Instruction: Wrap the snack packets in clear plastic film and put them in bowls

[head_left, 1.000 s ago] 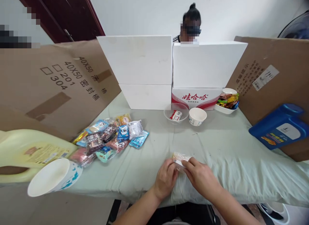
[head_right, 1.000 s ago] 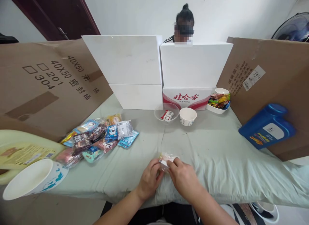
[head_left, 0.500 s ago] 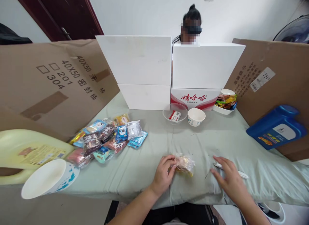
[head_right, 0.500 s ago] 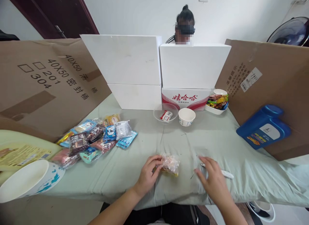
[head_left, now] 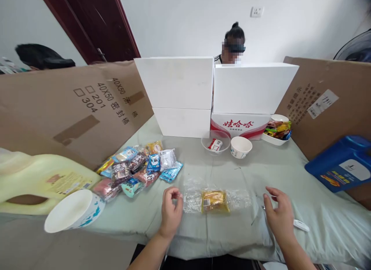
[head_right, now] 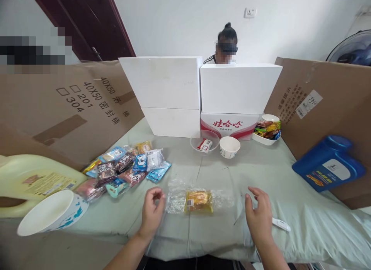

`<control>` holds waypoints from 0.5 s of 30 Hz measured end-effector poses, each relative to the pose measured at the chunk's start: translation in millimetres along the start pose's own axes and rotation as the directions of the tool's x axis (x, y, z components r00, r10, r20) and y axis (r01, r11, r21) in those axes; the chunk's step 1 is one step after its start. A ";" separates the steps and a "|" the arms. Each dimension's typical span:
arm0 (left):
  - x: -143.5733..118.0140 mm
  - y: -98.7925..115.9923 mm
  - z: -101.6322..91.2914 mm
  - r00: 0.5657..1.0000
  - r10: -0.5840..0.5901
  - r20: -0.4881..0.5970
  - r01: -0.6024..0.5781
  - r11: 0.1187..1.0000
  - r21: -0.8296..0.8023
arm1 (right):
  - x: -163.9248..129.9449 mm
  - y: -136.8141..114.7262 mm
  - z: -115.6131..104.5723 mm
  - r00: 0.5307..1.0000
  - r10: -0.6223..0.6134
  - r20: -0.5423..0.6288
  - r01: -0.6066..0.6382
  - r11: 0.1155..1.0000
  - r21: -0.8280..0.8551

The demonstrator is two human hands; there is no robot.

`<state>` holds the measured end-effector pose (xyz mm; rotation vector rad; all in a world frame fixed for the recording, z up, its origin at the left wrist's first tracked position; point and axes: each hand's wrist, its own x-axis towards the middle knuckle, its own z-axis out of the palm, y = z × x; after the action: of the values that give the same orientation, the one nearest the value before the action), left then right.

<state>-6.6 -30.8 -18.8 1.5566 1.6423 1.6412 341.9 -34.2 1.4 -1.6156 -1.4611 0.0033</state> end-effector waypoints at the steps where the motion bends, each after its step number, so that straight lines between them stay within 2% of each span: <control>1: -0.8 5.4 -2.1 0.984 0.158 0.083 -0.162 0.986 0.045 | -3.9 -10.6 -6.5 0.997 -0.071 -0.027 0.072 0.997 0.019; 2: -0.6 12.2 -1.7 0.934 0.287 0.210 -0.304 0.951 0.050 | -7.5 -23.4 -10.5 0.986 -0.168 0.011 0.167 0.984 0.067; 3: 0.9 19.4 1.0 0.863 0.372 0.341 -0.408 0.912 0.036 | -10.2 -36.6 -11.4 0.952 -0.286 0.104 0.271 0.952 0.140; 4: 3.6 25.9 5.9 0.792 0.412 0.450 -0.476 0.879 0.033 | -11.6 -48.8 -8.9 0.886 -0.407 0.225 0.360 0.906 0.222; 5: 7.5 30.9 12.1 0.741 0.414 0.528 -0.520 0.852 0.062 | -11.6 -58.4 -3.2 0.794 -0.505 0.339 0.420 0.858 0.294; 6: 12.3 34.1 18.9 0.717 0.390 0.577 -0.549 0.826 0.124 | -10.1 -64.8 5.1 0.706 -0.564 0.428 0.458 0.825 0.332; 7: 17.5 35.3 25.5 0.712 0.356 0.605 -0.571 0.796 0.202 | -7.3 -67.6 14.9 0.652 -0.582 0.486 0.482 0.813 0.326; 8: 22.6 34.8 30.9 0.712 0.321 0.625 -0.586 0.762 0.276 | -3.6 -67.1 25.1 0.640 -0.563 0.523 0.495 0.823 0.279; 11: 32.8 30.1 35.4 0.697 0.251 0.672 -0.611 0.699 0.372 | 7.4 -53.7 46.0 0.686 -0.431 0.587 0.481 0.873 0.080; 13: 32.5 30.9 27.2 0.672 0.271 0.690 -0.622 0.712 0.327 | 10.0 -44.5 44.7 0.682 -0.375 0.629 0.473 0.881 0.013; 15: 26.9 37.8 11.9 0.644 0.309 0.700 -0.618 0.750 0.237 | 7.6 -40.5 31.1 0.654 -0.382 0.653 0.486 0.874 0.025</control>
<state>10.7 -12.9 22.1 2.6164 1.3345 0.7137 295.4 -14.9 12.6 -1.3882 -2.4289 0.1949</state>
